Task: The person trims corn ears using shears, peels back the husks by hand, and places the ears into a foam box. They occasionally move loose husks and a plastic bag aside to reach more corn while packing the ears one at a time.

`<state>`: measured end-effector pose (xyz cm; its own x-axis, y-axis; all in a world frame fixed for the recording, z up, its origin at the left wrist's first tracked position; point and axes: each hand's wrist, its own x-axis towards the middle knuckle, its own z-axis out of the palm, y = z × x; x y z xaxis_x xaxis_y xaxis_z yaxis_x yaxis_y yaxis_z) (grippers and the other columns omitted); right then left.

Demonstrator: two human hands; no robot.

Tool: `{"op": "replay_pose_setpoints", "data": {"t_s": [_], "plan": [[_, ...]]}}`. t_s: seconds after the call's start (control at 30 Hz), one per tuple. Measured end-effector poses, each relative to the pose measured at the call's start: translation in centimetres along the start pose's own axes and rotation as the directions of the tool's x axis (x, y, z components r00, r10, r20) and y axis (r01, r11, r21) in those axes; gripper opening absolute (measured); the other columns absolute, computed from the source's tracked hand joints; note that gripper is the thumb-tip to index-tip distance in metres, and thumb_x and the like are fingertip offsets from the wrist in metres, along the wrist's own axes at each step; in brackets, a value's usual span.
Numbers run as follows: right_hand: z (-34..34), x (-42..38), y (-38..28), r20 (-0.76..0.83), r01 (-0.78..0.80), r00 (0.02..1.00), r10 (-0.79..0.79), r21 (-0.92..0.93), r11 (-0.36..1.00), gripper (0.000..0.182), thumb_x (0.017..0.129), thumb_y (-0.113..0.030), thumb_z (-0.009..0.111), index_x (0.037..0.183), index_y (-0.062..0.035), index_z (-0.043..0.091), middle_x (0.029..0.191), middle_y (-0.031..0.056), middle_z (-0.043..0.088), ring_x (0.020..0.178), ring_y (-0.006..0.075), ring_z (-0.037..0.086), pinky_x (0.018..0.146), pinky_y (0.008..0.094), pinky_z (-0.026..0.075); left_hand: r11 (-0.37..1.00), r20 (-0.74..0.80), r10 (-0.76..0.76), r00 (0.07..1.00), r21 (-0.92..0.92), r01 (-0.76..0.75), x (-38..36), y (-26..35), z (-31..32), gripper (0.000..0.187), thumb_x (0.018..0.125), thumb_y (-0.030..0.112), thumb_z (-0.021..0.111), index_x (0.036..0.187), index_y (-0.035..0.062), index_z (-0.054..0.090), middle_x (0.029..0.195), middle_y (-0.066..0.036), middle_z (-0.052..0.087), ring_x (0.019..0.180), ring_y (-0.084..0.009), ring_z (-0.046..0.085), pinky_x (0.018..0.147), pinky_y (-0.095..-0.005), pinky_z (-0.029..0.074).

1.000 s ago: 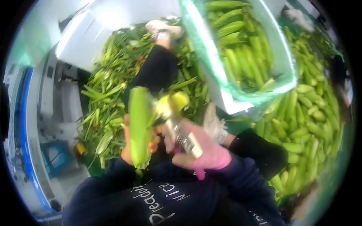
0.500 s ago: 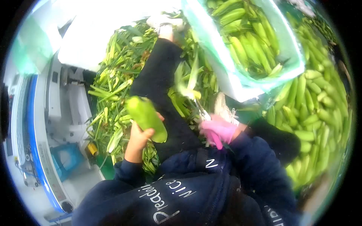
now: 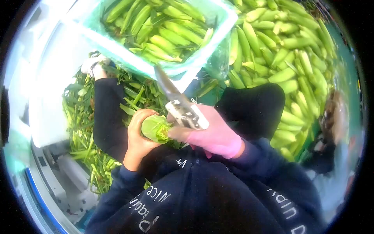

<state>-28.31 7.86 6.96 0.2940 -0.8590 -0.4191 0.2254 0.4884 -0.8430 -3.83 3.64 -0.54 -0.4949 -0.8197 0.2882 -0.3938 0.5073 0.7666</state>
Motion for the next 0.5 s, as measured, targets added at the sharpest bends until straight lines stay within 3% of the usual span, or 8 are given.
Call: {"op": "replay_pose_setpoints", "data": {"t_s": [0.03, 0.1, 0.17, 0.27, 0.3, 0.37, 0.43, 0.5], "plan": [[-0.1, 1.0, 1.2, 0.035, 0.140, 0.990, -0.138, -0.045, 0.989, 0.027, 0.088, -0.016, 0.073, 0.110, -0.0044, 0.063, 0.080, 0.0012, 0.063, 0.054, 0.0057, 0.053, 0.046, 0.0217, 0.041, 1.000, 0.010, 0.009, 1.000, 0.029, -0.009, 0.2, 0.0, 0.2, 0.073, 0.047, 0.008, 0.086, 0.117, 0.0051, 0.062, 0.110, -0.014, 0.065, 0.102, -0.0354, 0.063, 0.090, -0.0421, 0.051], [-0.9, 0.8, 0.3, 0.034, -0.042, 0.998, 0.045, -0.098, 0.994, 0.028, 0.090, -0.018, 0.071, 0.112, -0.0038, 0.064, 0.078, 0.0006, 0.063, 0.060, 0.0064, 0.058, 0.050, 0.0217, 0.046, 0.996, 0.033, 0.003, 0.999, 0.091, -0.006, 0.5, 0.1, 0.3, 0.073, 0.047, 0.007, 0.086, 0.116, 0.0051, 0.062, 0.110, -0.014, 0.065, 0.102, -0.0351, 0.063, 0.090, -0.0419, 0.051], [-1.2, 1.3, 1.9, 0.000, 0.044, 0.999, -0.044, -0.048, 0.998, 0.028, 0.090, -0.019, 0.070, 0.114, -0.0042, 0.062, 0.079, 0.0008, 0.062, 0.059, 0.0067, 0.057, 0.048, 0.0214, 0.046, 0.988, 0.055, -0.030, 0.998, 0.154, 0.021, 0.4, 0.1, 0.5, 0.072, 0.047, 0.007, 0.086, 0.115, 0.0052, 0.061, 0.110, -0.014, 0.065, 0.103, -0.0343, 0.063, 0.091, -0.0413, 0.050], [-0.9, 1.1, 3.4, -0.037, 0.099, 0.995, -0.096, 0.115, 0.988, 0.031, 0.092, -0.018, 0.067, 0.118, -0.0045, 0.059, 0.082, 0.0020, 0.062, 0.059, 0.0073, 0.057, 0.043, 0.0201, 0.044, 0.948, -0.037, -0.162, 0.986, -0.284, 0.145, -1.3, -2.1, 3.6, 0.068, 0.053, 0.007, 0.087, 0.115, 0.0062, 0.058, 0.112, -0.014, 0.063, 0.106, -0.0310, 0.062, 0.093, -0.0403, 0.049], [-0.6, 1.1, 3.7, -0.043, 0.109, 0.994, -0.102, 0.186, 0.977, 0.032, 0.092, -0.018, 0.066, 0.120, -0.0045, 0.058, 0.084, 0.0025, 0.062, 0.059, 0.0075, 0.057, 0.042, 0.0196, 0.043, 0.864, -0.032, -0.210, 0.977, -0.473, 0.170, -1.7, -2.0, 5.2, 0.067, 0.062, 0.011, 0.090, 0.117, 0.0083, 0.051, 0.118, -0.014, 0.058, 0.110, -0.0273, 0.059, 0.096, -0.0393, 0.047], [0.0, 0.0, 1.9, -0.060, 0.054, 0.997, -0.043, 0.210, 0.976, 0.025, 0.094, -0.011, 0.061, 0.118, -0.0072, 0.057, 0.080, 0.0009, 0.058, 0.057, 0.0052, 0.053, 0.047, 0.0207, 0.043, 0.726, -0.046, -0.249, 0.967, -0.670, 0.155, -1.8, -0.9, 7.3, 0.076, 0.066, 0.020, 0.093, 0.123, 0.0109, 0.043, 0.121, -0.014, 0.054, 0.113, -0.0247, 0.056, 0.097, -0.0381, 0.046], [0.1, -0.7, 1.7, -0.091, 0.051, 0.996, -0.024, 0.306, 0.951, 0.026, 0.095, -0.011, 0.062, 0.119, -0.0059, 0.057, 0.086, 0.0035, 0.063, 0.056, 0.0061, 0.054, 0.046, 0.0211, 0.043, 0.692, -0.034, -0.240, 0.970, -0.707, 0.146, -2.2, -0.9, 8.9, 0.084, 0.066, 0.026, 0.095, 0.126, 0.0122, 0.037, 0.122, -0.014, 0.052, 0.115, -0.0240, 0.053, 0.099, -0.0375, 0.044], [-0.5, -1.3, 2.1, -0.093, 0.100, 0.993, -0.068, 0.404, 0.909, 0.029, 0.089, -0.014, 0.067, 0.111, 0.0003, 0.054, 0.086, 0.0075, 0.060, 0.066, 0.0132, 0.061, 0.055, 0.0273, 0.055, 0.720, -0.016, -0.236, 0.972, -0.675, 0.164, -2.1, 0.1, 9.8, 0.084, 0.067, 0.027, 0.094, 0.125, 0.0115, 0.035, 0.122, -0.015, 0.052, 0.116, -0.0254, 0.052, 0.101, -0.0394, 0.044]]}}
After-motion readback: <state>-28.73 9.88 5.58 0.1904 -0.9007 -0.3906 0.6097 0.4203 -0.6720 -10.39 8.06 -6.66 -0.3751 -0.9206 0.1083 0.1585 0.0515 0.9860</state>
